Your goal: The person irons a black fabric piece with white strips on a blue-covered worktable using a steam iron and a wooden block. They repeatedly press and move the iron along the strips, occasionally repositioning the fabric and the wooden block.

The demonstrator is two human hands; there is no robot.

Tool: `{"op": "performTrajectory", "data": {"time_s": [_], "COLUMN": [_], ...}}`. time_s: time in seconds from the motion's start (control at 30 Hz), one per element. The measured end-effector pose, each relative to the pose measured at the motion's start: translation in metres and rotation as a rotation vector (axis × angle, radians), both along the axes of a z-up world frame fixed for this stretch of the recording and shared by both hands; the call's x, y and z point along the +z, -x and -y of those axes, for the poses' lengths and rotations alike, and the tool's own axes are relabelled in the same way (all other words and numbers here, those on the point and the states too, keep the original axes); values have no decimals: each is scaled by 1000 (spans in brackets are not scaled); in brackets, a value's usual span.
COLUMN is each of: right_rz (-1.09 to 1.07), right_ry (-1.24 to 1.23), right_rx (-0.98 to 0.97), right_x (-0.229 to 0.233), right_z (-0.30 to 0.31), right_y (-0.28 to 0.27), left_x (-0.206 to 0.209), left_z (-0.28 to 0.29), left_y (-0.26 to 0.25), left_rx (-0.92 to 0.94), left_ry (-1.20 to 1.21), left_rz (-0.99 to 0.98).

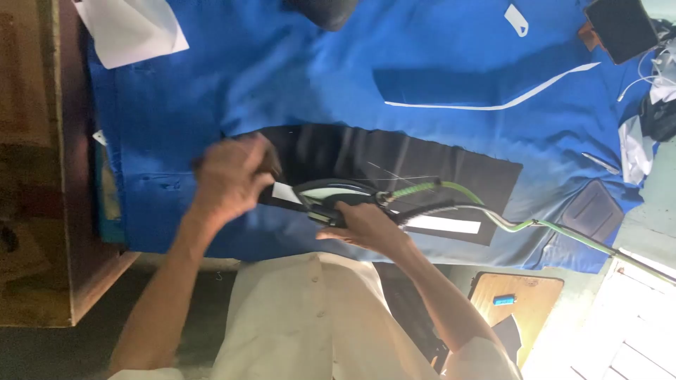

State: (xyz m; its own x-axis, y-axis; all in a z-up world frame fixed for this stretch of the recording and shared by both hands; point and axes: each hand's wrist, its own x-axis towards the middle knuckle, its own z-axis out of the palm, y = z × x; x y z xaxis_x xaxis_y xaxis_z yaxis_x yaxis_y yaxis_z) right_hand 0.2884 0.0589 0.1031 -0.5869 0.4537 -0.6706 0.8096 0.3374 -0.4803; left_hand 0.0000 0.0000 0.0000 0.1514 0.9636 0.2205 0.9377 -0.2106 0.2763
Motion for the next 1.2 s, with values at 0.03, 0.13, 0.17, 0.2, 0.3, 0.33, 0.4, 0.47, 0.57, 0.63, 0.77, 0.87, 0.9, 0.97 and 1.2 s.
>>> {"op": "performTrajectory", "data": {"time_s": [0.03,0.13,0.17,0.2,0.3,0.33,0.4,0.47,0.57,0.63,0.77,0.87,0.9,0.97,1.2], "right_rz": [-3,74,58,42,6,3,28,58,87,86,-13,-14,2,18,-174], "right_ry": [1,-123,-161,-198,-341,-338,-133,-86,-11,22,23,69,86,96,135], "right_rx": [3,32,-6,-44,-158,-152,-408,-381,-190,-27,143,147,148,118,15], "right_x": [-2,-5,-6,-7,-53,-51,-50,-38,-19,-10,-2,-3,-4,-4,-18], "right_z": [0,1,3,5,10,8,0,-5,-9,-10,-16,-18,-18,-17,-14], "right_y": [-15,-58,-68,-77,-101,-101,-97,-92,-81,-74,-51,-40,-40,-40,-51], "left_x": [-7,-22,-26,-30,-36,-34,-30,-35,-35,-33,-34,-31,-31,-31,-36], "left_z": [8,26,30,35,31,34,38,43,37,28,15,15,16,17,92], "left_y": [-18,-64,-71,-78,-78,-86,-95,-110,-109,-100,-101,-116,-123,-127,-183], "left_rx": [3,-172,-228,-284,-198,-190,-54,-152,-144,-39,170,192,174,185,406], "left_ry": [1,143,166,189,149,152,106,103,60,27,-118,-163,-170,-219,-416], "left_rz": [-3,107,73,39,19,18,-16,29,55,35,-64,-25,16,25,301]}}
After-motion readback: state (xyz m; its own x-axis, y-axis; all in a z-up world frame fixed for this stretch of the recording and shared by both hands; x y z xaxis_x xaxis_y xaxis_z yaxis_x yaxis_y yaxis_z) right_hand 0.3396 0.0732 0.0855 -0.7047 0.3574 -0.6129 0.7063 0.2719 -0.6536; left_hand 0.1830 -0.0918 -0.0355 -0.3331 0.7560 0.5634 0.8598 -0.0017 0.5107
